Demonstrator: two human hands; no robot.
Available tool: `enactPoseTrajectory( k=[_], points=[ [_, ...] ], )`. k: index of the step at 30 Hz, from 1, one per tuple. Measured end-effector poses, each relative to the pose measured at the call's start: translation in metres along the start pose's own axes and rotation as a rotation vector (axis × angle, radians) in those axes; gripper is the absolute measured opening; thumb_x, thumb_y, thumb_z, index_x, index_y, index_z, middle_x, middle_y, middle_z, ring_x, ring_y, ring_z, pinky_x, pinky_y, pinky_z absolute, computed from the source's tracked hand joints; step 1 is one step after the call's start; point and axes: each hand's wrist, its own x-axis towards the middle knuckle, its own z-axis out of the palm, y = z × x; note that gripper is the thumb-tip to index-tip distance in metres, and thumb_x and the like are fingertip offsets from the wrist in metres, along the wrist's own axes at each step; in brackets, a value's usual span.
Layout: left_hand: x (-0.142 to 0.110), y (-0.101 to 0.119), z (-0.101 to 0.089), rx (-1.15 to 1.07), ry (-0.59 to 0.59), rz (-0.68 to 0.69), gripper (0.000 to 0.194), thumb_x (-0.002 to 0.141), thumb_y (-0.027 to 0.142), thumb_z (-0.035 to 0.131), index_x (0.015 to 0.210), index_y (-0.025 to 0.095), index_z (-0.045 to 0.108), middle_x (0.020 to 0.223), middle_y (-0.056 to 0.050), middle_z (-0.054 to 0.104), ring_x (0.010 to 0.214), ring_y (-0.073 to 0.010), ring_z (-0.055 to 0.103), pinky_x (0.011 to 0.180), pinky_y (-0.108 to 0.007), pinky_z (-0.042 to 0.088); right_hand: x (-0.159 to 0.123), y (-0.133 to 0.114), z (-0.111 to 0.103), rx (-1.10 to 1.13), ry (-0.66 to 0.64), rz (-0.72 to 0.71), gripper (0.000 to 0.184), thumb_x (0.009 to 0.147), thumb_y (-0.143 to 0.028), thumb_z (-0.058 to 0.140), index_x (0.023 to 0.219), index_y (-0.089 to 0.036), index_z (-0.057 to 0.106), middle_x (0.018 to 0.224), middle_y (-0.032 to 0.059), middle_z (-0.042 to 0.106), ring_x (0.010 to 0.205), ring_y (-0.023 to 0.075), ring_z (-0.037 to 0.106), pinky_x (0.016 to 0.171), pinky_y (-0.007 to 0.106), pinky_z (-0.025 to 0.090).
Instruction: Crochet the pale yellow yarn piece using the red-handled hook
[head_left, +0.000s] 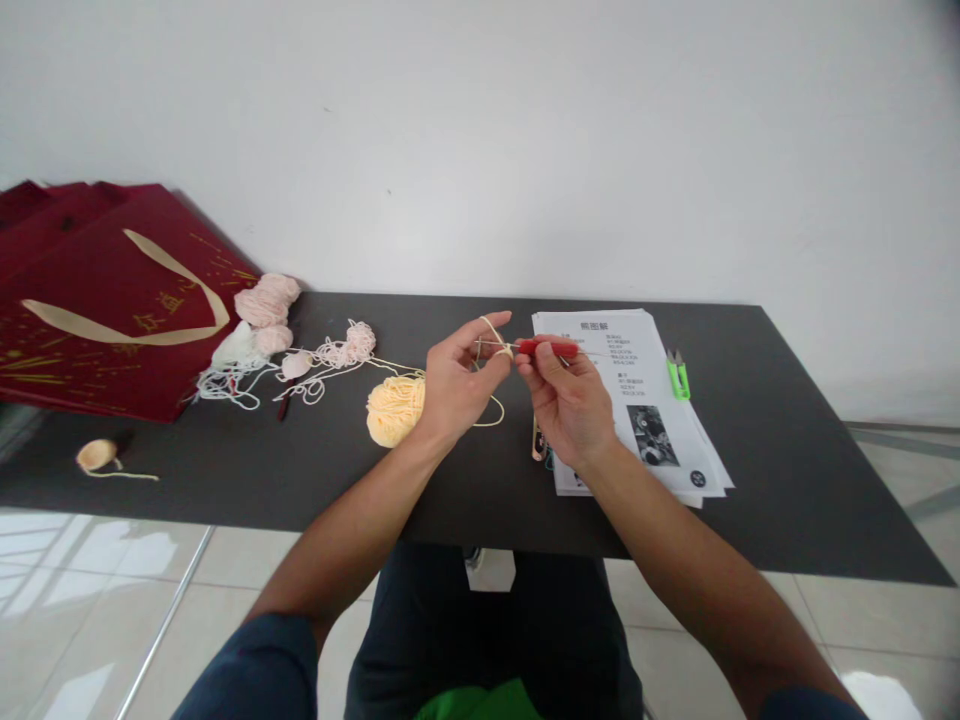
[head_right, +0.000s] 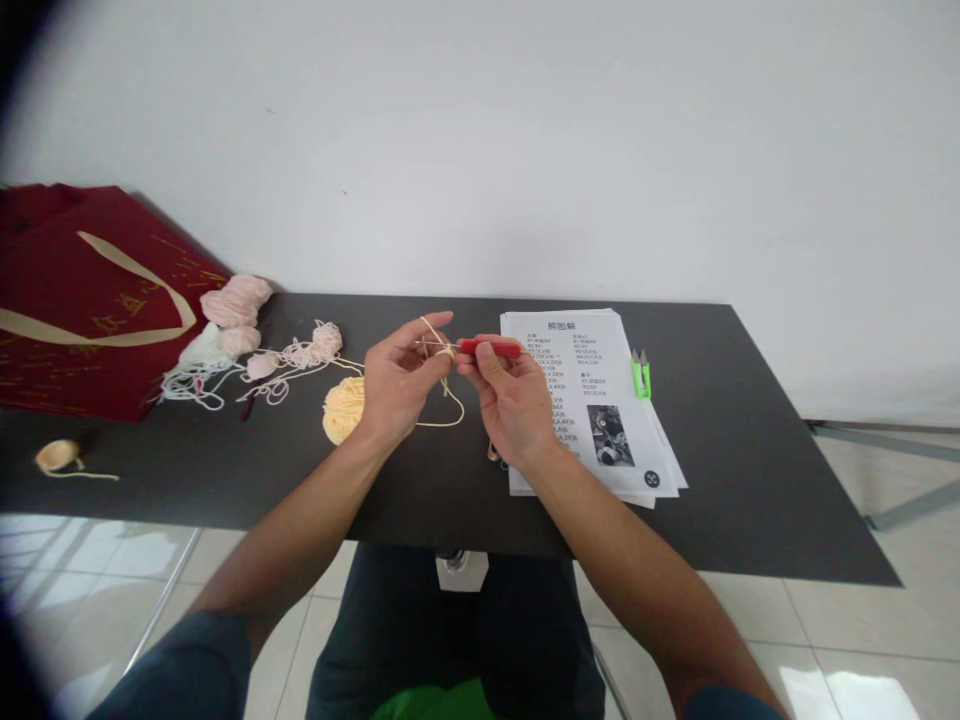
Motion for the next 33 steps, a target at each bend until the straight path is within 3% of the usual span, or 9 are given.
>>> enactPoseTrajectory(
  k=[5, 14, 25, 33],
  points=[
    [0.001, 0.003, 0.005, -0.020, 0.035, 0.001, 0.057, 0.070, 0.013, 0.078, 0.126, 0.021, 0.075, 0.080, 0.004, 0.067, 0.068, -0.0070, 0.060, 0.066, -0.021, 0.050, -0.001, 0.001, 0.002, -0.002, -0.025, -0.009, 0.017, 0.082, -0.033, 0.090, 0.091, -0.025, 0.077, 0.091, -0.0031, 0.083, 0.079, 0.0072, 0.077, 0.079, 0.016, 0.067],
    [-0.001, 0.008, 0.005, -0.005, 0.046, 0.046, 0.044, 0.072, 0.012, 0.078, 0.114, 0.020, 0.077, 0.074, 0.005, 0.063, 0.061, -0.0059, 0.053, 0.058, -0.021, 0.042, 0.000, 0.001, -0.001, -0.057, -0.027, -0.070, 0.017, 0.085, -0.034, 0.087, 0.093, -0.024, 0.076, 0.093, -0.0026, 0.082, 0.076, 0.0075, 0.074, 0.074, 0.018, 0.064],
    [0.000, 0.008, 0.003, -0.004, 0.060, 0.104, 0.041, 0.072, 0.010, 0.076, 0.111, 0.022, 0.077, 0.072, 0.005, 0.063, 0.061, -0.0071, 0.052, 0.058, -0.022, 0.041, -0.001, -0.005, -0.003, -0.140, -0.032, -0.392, 0.016, 0.081, -0.027, 0.089, 0.088, -0.026, 0.074, 0.089, -0.0031, 0.080, 0.069, 0.0090, 0.069, 0.064, 0.022, 0.057],
    [0.001, 0.007, 0.002, -0.017, 0.072, 0.133, 0.037, 0.074, 0.011, 0.077, 0.109, 0.022, 0.077, 0.071, 0.005, 0.063, 0.061, -0.0075, 0.053, 0.060, -0.023, 0.043, 0.001, -0.005, -0.009, -0.236, -0.032, -0.489, 0.014, 0.086, -0.027, 0.085, 0.092, -0.027, 0.072, 0.092, -0.0023, 0.078, 0.069, 0.0101, 0.068, 0.063, 0.025, 0.055]
  ],
)
